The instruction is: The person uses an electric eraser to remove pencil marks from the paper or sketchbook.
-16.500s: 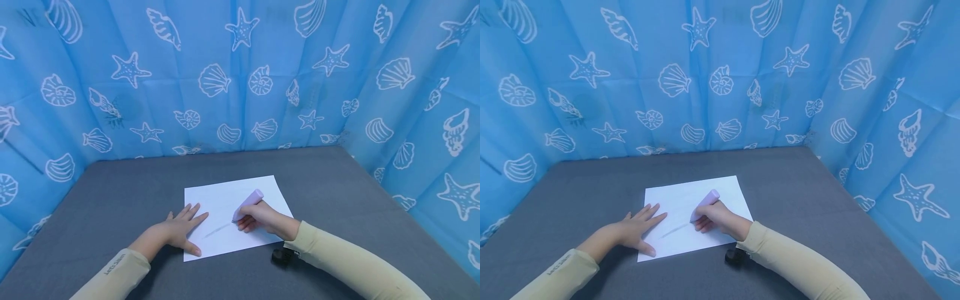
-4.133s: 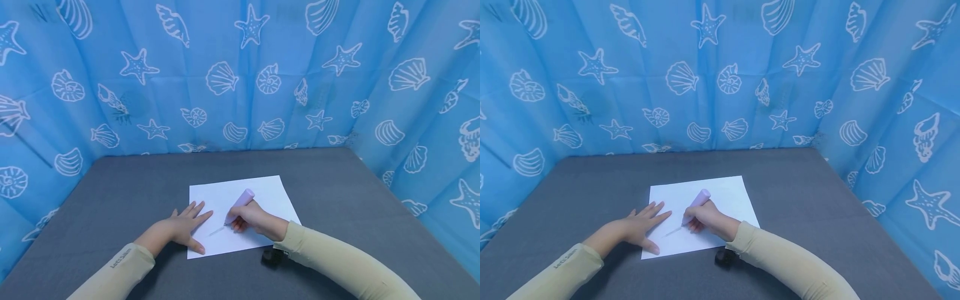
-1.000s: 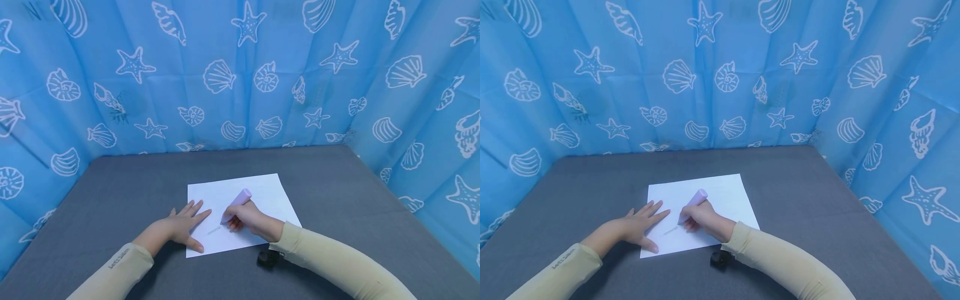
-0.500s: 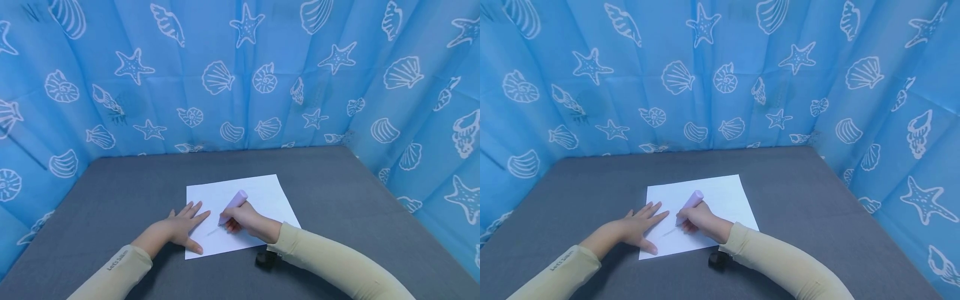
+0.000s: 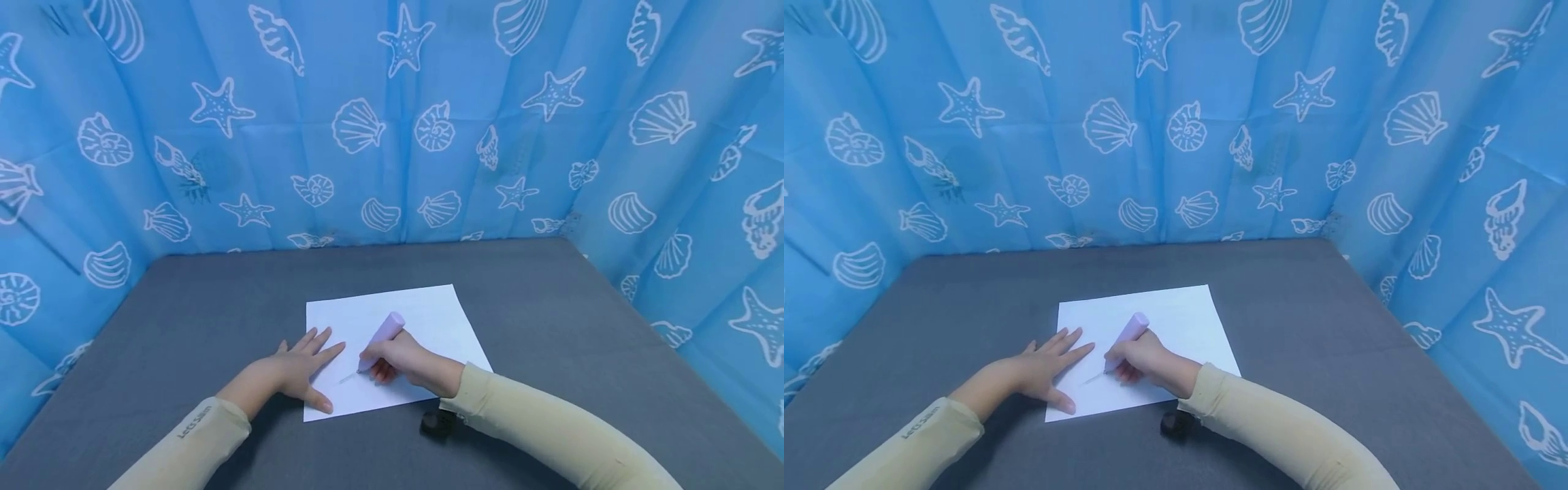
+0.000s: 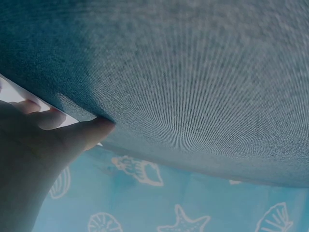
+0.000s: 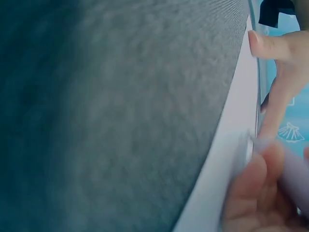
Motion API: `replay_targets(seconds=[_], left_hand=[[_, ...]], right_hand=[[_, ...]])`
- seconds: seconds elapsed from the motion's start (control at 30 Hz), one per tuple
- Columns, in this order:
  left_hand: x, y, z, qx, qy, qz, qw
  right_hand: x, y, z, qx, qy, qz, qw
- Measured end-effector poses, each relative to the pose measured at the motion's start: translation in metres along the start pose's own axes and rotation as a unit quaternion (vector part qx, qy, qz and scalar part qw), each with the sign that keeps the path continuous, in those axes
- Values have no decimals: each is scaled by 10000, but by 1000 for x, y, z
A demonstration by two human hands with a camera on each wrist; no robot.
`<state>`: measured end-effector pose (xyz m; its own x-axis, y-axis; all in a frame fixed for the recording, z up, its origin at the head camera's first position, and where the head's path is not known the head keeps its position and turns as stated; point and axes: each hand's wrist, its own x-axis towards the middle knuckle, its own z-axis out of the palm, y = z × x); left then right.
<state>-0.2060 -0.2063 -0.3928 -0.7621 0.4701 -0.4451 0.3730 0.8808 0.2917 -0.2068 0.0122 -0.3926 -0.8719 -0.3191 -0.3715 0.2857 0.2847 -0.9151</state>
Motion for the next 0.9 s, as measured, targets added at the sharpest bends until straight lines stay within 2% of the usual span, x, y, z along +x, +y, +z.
replay_targets(seconds=[0.23,0.43,0.6,0.77,0.9], left_hand=[[-1,2,2,32,32,-4,10000],[-2,1,5,34,43,-17,10000],[-3,1,2,22,52,65,10000],[-4,2,0,43,49,52,10000],[-4,2,-1,20,35,48,10000]], right_hand=[[1,3,-4,339,31,70,9994],[1,6,-3,339,-123,93,9993],[2,7,1,477,-25,9,9989],[4,3,5,409,51,-140,9991],[4,0,6,327,147,-114,9993]])
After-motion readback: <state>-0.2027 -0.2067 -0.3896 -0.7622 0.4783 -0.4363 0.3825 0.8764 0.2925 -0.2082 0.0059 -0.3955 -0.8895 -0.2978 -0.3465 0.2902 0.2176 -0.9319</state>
